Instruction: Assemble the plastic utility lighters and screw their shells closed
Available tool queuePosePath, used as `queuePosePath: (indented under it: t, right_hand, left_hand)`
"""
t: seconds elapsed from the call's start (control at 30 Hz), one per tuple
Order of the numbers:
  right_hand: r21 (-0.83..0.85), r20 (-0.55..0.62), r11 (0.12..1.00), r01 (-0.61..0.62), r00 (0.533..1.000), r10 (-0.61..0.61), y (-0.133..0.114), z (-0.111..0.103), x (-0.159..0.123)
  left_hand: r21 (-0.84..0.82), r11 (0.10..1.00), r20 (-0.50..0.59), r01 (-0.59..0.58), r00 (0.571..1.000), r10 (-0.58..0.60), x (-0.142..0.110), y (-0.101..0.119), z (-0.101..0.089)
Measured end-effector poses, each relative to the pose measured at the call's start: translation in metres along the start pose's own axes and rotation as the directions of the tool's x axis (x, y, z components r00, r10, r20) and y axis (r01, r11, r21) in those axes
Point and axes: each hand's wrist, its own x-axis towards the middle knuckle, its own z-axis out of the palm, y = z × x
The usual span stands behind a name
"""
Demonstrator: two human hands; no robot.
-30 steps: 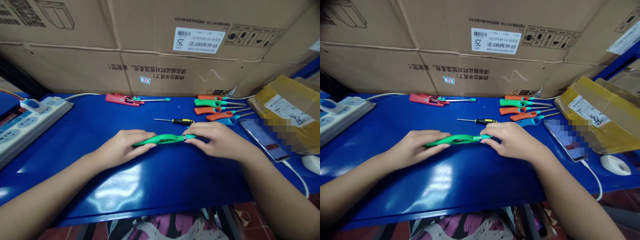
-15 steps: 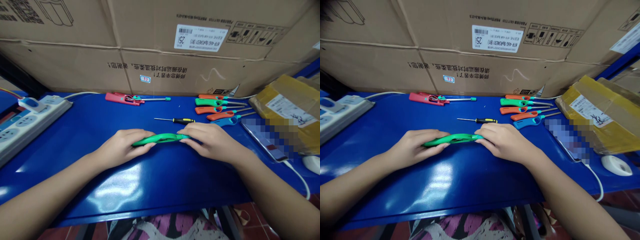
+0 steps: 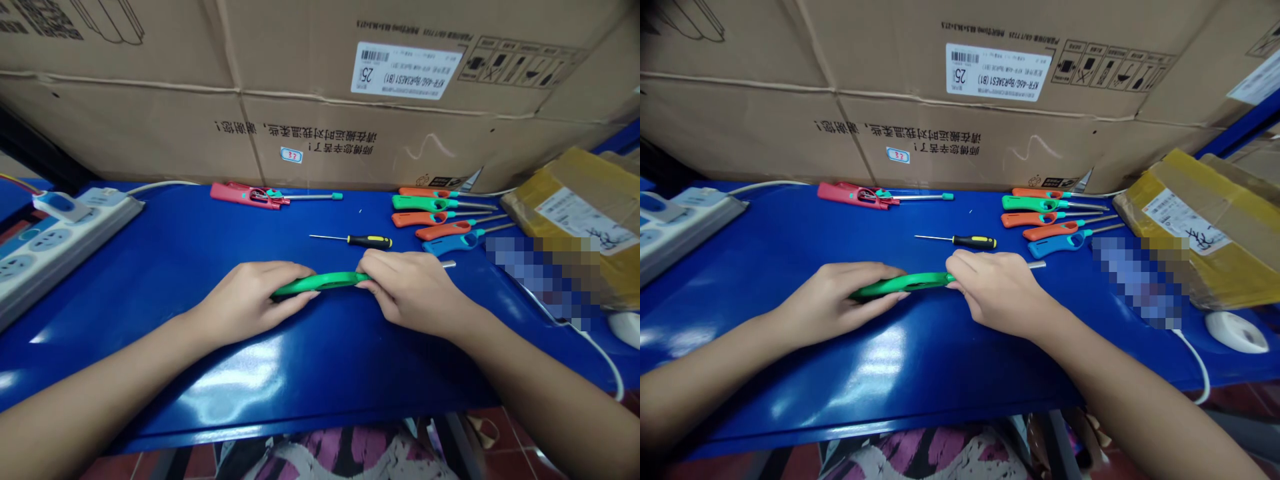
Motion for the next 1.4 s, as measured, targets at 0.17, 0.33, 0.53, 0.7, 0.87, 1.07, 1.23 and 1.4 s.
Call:
queuePosePath:
  t: [0.17, 0.33, 0.53, 0.7, 0.87, 1.07, 1.23, 1.4]
  right_hand:
    - [0.064, 0.051, 0.998, 0.013, 0.999, -0.016, -0.009, 0.005, 0.003]
    - [0.05, -0.008, 0.993, 0.109, 0.994, -0.109, -0.015, 0.009, 0.002]
    - [0.056, -0.022, 0.992, 0.112, 0.994, -0.111, -0.02, 0.011, 0.004]
    - [0.054, 0.007, 0.994, 0.093, 0.996, -0.094, -0.025, 0.014, 0.004]
    - [0.068, 0.027, 0.994, 0.087, 0.996, -0.089, -0.027, 0.016, 0.005]
    - [0.072, 0.03, 0.995, 0.061, 0.998, -0.064, -0.026, 0.011, 0.003]
    - [0.05, -0.01, 0.997, 0.06, 0.998, -0.06, -0.021, 0.006, 0.001]
    - [-0.001, -0.01, 0.997, 0.076, 0.997, -0.076, -0.02, 0.002, 0.002]
  left_hand:
    - [0.124, 0.989, 0.133, 0.082, 0.986, -0.098, 0.002, 0.01, 0.001]
    - [0.112, 0.988, 0.183, 0.102, 0.976, -0.122, 0.003, 0.016, 0.001]
    - [0.109, 0.986, 0.188, 0.126, 0.971, -0.145, 0.003, 0.021, 0.002]
    - [0.138, 0.987, 0.168, 0.08, 0.98, -0.103, 0.004, 0.025, 0.004]
    - [0.136, 0.988, 0.183, 0.079, 0.978, -0.104, 0.004, 0.026, 0.005]
    - [0.104, 0.983, 0.207, 0.154, 0.963, -0.172, 0.004, 0.025, -0.001]
    - [0.113, 0.972, 0.208, 0.204, 0.952, -0.224, 0.002, 0.02, -0.006]
    - [0.137, 0.976, 0.173, 0.169, 0.966, -0.191, 0.002, 0.021, -0.005]
